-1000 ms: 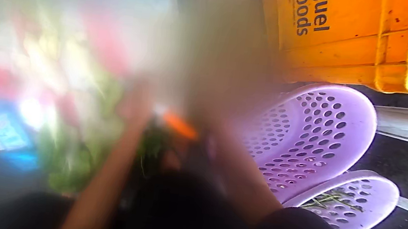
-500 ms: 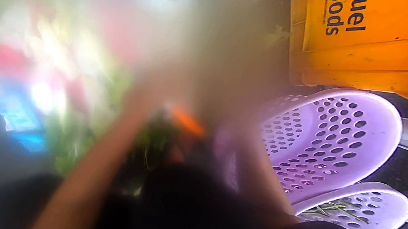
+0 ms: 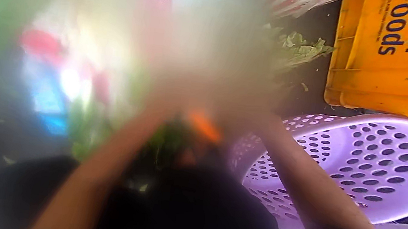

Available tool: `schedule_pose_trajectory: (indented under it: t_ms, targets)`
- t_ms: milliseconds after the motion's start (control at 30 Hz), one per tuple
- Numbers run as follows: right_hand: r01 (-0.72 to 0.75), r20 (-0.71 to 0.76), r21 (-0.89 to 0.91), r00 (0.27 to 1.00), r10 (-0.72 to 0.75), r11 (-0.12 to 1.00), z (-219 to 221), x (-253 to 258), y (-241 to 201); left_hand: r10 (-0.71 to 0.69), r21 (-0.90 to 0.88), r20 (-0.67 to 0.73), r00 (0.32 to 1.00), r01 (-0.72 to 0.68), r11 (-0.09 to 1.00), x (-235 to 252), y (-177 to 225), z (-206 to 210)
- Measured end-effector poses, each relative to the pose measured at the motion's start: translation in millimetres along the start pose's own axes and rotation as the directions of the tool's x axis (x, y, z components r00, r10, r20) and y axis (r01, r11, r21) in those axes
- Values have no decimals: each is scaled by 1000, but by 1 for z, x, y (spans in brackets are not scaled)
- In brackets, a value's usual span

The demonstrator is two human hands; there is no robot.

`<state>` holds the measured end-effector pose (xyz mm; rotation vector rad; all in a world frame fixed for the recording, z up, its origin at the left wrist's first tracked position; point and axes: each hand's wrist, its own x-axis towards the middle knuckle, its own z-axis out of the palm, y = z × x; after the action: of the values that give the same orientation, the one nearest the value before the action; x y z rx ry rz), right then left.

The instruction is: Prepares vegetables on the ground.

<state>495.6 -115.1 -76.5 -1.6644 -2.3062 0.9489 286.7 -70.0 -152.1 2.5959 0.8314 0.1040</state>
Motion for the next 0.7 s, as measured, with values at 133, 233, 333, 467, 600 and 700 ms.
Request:
schedule_pose_trajectory:
  t_ms: [133,233,333,467,600,700]
  targets:
    - [-154,-212,587,918,335,795,35,2,20,-153,-110,-103,983,142,984,1,4,-4]
    - [-182,-13,944,815,579,277,33,3,-11,-394,-386,-147,907,313,867,2,16,-9]
    - [-147,48,980,827,560,133,34,1,-35,-705,-892,129,698,392,225,2,28,-21]
    - [-313,-98,619,880,466,721,26,-13,-38,-688,-873,465,558,162,-460,3,17,-32]
    - [-566,-211,118,789,577,816,23,-32,-1,-740,-884,444,506,113,-453,-8,8,-44]
    - [-611,-260,-3,765,590,791,35,-43,-1,-791,-915,404,459,197,-352,-7,12,-43]
